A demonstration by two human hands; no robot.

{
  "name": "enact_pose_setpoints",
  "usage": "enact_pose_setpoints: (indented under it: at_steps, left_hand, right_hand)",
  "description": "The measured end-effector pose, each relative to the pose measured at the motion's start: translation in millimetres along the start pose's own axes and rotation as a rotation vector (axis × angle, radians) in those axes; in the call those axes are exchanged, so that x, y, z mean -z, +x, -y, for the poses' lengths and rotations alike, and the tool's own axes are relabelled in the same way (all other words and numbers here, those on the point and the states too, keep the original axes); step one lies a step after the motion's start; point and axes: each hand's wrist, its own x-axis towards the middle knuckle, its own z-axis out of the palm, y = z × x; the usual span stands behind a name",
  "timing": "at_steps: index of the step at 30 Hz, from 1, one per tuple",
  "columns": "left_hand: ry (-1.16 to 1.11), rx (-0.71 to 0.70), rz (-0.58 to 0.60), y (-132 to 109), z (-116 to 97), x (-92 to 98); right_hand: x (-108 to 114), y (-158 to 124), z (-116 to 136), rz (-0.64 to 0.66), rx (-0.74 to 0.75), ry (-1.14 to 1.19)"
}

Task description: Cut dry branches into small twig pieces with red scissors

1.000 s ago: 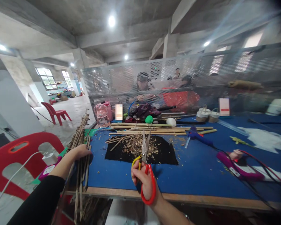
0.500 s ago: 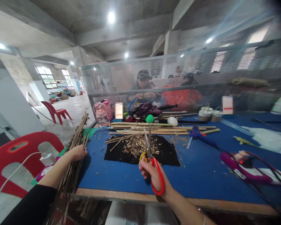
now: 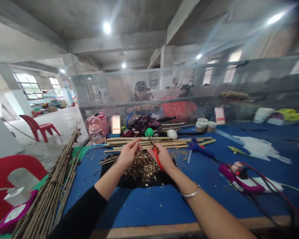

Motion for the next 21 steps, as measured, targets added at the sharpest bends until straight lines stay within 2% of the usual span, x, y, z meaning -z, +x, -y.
enact_pose_setpoints:
  at_steps: [3, 7, 14, 21]
  left_hand:
    - [-0.333, 0.105, 0.012, -2.9, 28.5, -11.9]
    - [-0.567, 0.111, -0.056, -4.8, 48.4, -5.5]
    - [-0.632, 0.172, -0.172, -4.7, 50.7, 13.1]
    - [-0.586, 0.184, -0.262, -6.6, 45.6, 11.4]
  right_hand:
    - [-7.2, -8.2, -7.0, 0.027, 0.02, -0.143]
    - [-9.8, -7.4, -8.1, 0.001, 0.051, -0.328]
    - [-7.7, 3.0, -14.8, 0.005, 0.094, -0.456]
    - [-12.0, 4.0, -22.0, 0.082, 0.146, -0.456]
